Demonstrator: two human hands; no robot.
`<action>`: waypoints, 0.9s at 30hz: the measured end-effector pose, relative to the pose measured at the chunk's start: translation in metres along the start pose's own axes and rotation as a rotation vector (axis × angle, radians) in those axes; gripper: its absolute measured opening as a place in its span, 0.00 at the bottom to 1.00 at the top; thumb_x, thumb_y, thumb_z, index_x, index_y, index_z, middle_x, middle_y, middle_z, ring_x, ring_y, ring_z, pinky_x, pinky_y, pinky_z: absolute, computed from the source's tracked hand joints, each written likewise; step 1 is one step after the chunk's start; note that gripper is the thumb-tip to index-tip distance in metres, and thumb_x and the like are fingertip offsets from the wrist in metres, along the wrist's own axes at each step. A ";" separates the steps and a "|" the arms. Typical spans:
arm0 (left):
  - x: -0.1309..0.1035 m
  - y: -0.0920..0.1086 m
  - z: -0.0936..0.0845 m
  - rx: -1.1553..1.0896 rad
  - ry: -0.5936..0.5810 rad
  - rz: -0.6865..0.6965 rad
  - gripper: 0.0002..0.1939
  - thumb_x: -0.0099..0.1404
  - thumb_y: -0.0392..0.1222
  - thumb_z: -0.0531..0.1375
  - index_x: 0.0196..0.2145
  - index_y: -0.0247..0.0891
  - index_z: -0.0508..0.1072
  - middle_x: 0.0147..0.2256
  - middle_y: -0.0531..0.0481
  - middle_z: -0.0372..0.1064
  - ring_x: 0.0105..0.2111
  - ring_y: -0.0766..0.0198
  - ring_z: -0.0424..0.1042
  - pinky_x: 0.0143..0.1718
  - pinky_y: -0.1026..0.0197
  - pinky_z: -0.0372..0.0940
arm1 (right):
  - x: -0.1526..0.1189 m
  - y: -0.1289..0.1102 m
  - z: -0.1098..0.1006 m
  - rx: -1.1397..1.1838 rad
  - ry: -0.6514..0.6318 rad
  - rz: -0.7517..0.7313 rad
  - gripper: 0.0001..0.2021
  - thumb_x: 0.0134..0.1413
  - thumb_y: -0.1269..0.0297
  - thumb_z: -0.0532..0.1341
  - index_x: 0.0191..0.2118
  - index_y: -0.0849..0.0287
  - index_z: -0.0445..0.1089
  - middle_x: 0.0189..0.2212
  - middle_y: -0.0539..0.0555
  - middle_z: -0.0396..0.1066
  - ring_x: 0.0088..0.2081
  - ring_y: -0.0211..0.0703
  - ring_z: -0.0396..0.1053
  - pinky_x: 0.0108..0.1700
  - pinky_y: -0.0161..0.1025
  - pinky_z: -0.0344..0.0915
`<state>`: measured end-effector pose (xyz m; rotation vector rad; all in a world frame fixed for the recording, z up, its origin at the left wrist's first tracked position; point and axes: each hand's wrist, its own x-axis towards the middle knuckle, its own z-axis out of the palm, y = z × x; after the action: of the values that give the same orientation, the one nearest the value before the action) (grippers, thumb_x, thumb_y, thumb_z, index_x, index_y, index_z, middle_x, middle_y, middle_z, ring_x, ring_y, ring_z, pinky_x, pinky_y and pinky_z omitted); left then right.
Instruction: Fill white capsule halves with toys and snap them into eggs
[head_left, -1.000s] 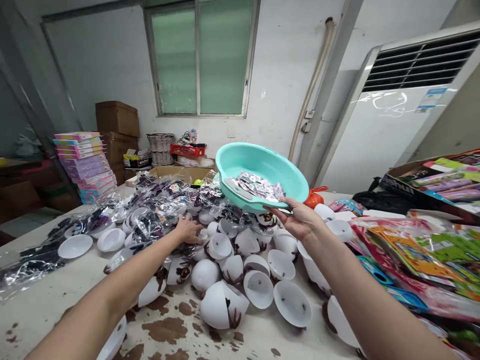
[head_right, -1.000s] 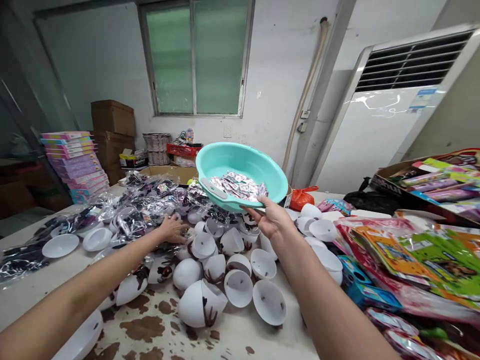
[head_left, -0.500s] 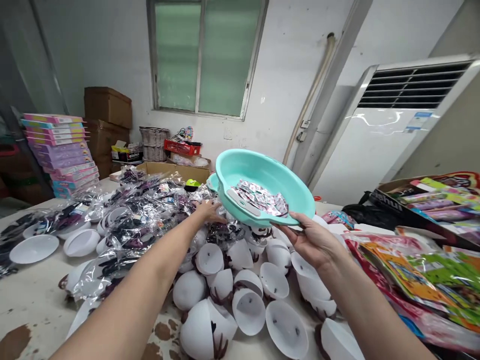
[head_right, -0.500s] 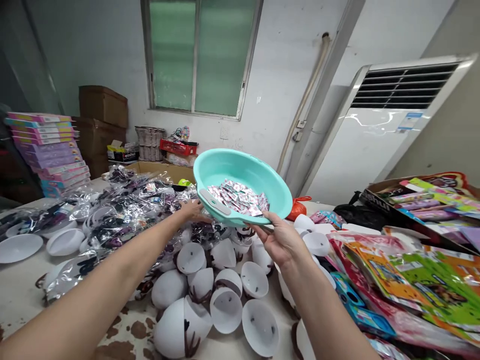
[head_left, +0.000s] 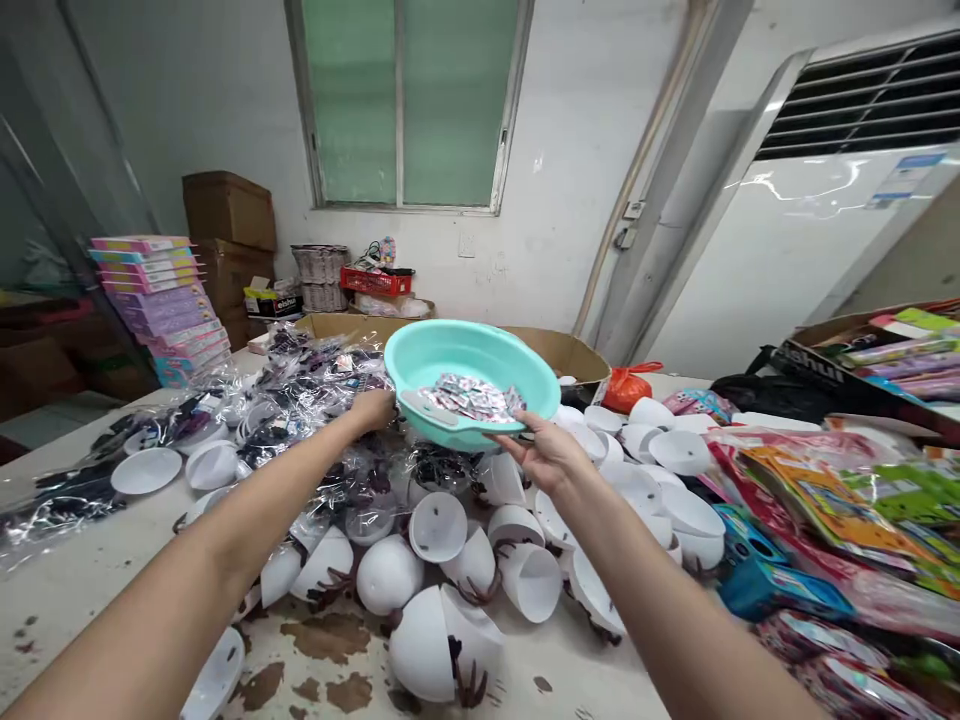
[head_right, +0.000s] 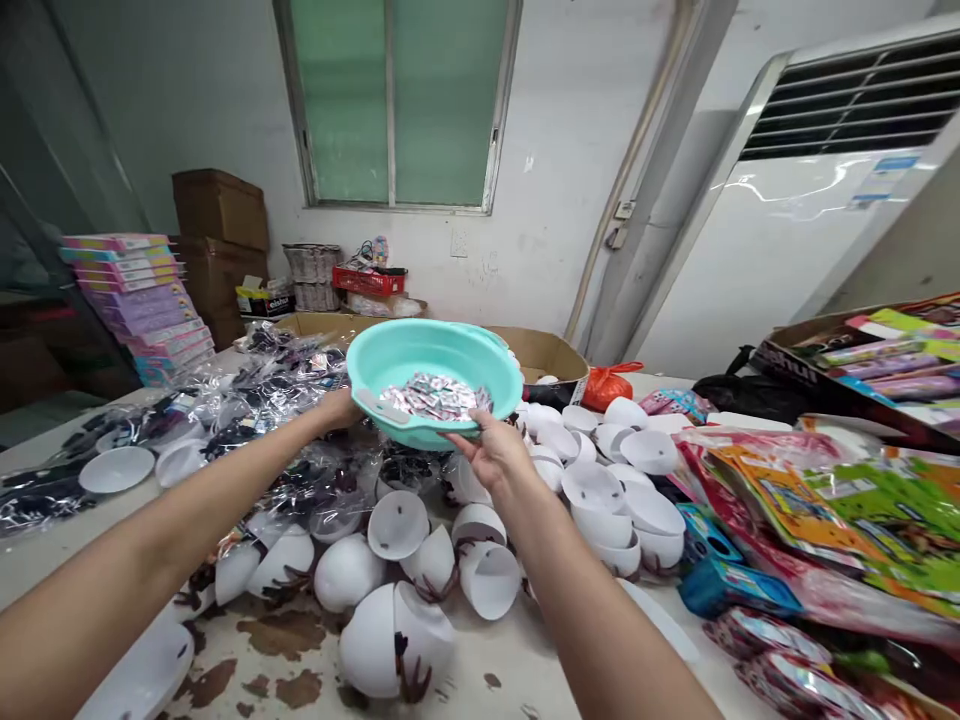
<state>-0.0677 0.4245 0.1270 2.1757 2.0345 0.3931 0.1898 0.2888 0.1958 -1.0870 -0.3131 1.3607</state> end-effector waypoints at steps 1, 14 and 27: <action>-0.001 -0.007 -0.010 -0.029 0.061 -0.060 0.17 0.67 0.51 0.60 0.46 0.36 0.73 0.47 0.44 0.72 0.48 0.56 0.72 0.51 0.47 0.67 | 0.001 0.007 0.002 -0.004 -0.003 0.013 0.06 0.60 0.80 0.58 0.40 0.65 0.69 0.33 0.54 0.75 0.31 0.42 0.76 0.31 0.42 0.81; -0.096 -0.084 -0.090 -0.788 1.023 -0.230 0.07 0.65 0.42 0.56 0.41 0.38 0.65 0.36 0.51 0.68 0.39 0.62 0.70 0.47 0.59 0.66 | 0.021 0.059 0.008 -0.047 0.014 -0.003 0.06 0.61 0.68 0.63 0.42 0.61 0.68 0.46 0.58 0.74 0.45 0.48 0.75 0.40 0.48 0.79; -0.283 0.046 -0.050 -0.838 0.436 0.428 0.11 0.67 0.49 0.56 0.36 0.40 0.74 0.32 0.49 0.73 0.35 0.61 0.73 0.40 0.60 0.69 | -0.148 0.104 -0.004 -0.269 -0.546 -0.567 0.24 0.37 0.59 0.75 0.44 0.58 0.73 0.43 0.54 0.74 0.45 0.48 0.70 0.45 0.38 0.67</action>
<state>-0.0528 0.1355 0.1603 2.0082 1.1320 1.5492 0.0900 0.1390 0.1719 -0.7335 -1.1425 1.0883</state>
